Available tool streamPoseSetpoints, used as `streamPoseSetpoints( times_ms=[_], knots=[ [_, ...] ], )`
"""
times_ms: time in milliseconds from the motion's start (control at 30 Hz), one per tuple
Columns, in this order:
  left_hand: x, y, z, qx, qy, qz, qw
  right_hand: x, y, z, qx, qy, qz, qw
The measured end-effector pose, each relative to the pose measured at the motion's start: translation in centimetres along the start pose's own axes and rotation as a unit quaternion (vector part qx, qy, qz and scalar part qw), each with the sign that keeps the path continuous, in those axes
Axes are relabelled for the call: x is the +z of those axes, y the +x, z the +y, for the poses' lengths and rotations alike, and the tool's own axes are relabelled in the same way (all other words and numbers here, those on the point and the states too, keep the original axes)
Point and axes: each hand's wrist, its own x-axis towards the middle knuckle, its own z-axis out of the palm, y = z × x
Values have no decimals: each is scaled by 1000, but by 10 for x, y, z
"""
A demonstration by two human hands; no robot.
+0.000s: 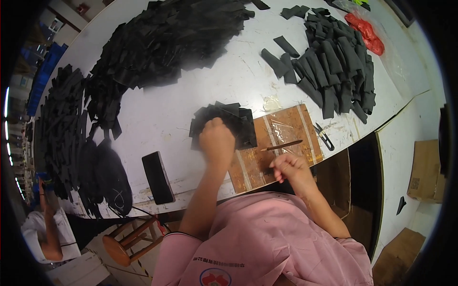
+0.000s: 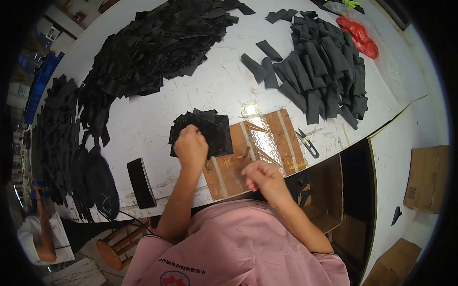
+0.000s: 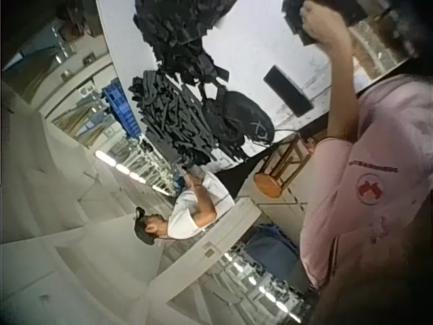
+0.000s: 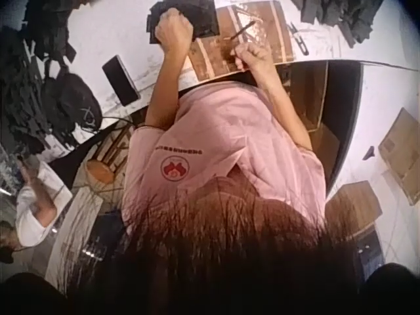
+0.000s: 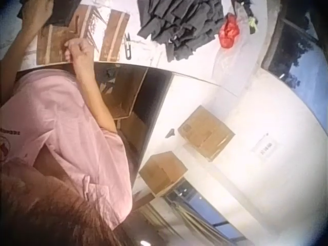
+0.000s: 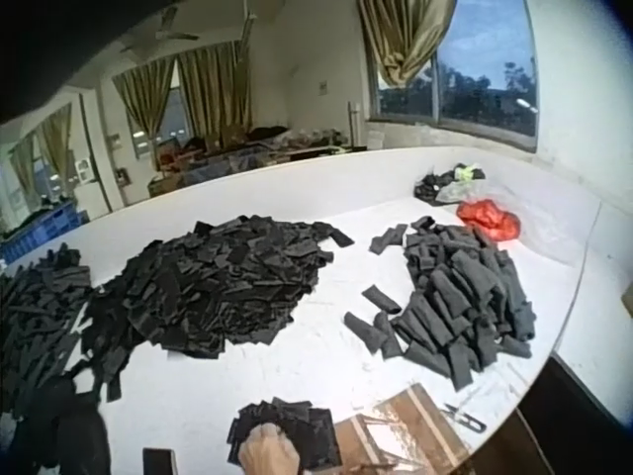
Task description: The recorder folds and assembles small black rubber components at a workshop workbench.
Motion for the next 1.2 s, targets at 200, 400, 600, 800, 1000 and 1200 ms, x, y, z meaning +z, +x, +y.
streamPoseSetpoints(
  times_ms=[200,400,600,800,1000,1200],
  knots=[
    [-64,-16,-12,-163,-657,-9,736,26,6,-2,-12,-44,-126,991],
    [-69,-53,-6,-203,-872,-167,414,59,6,-12,-120,112,-133,977],
    [-45,-71,1,-280,-691,-143,651,47,11,-7,-388,-285,50,875],
    [-84,-66,37,-147,-629,-114,755,36,-5,-16,-447,-502,95,734],
    [-79,-64,45,-147,-583,-175,780,29,-4,-7,-466,-561,108,675],
    [-75,-68,44,-167,-580,-182,776,27,-1,0,-494,-600,105,621]
  ],
)
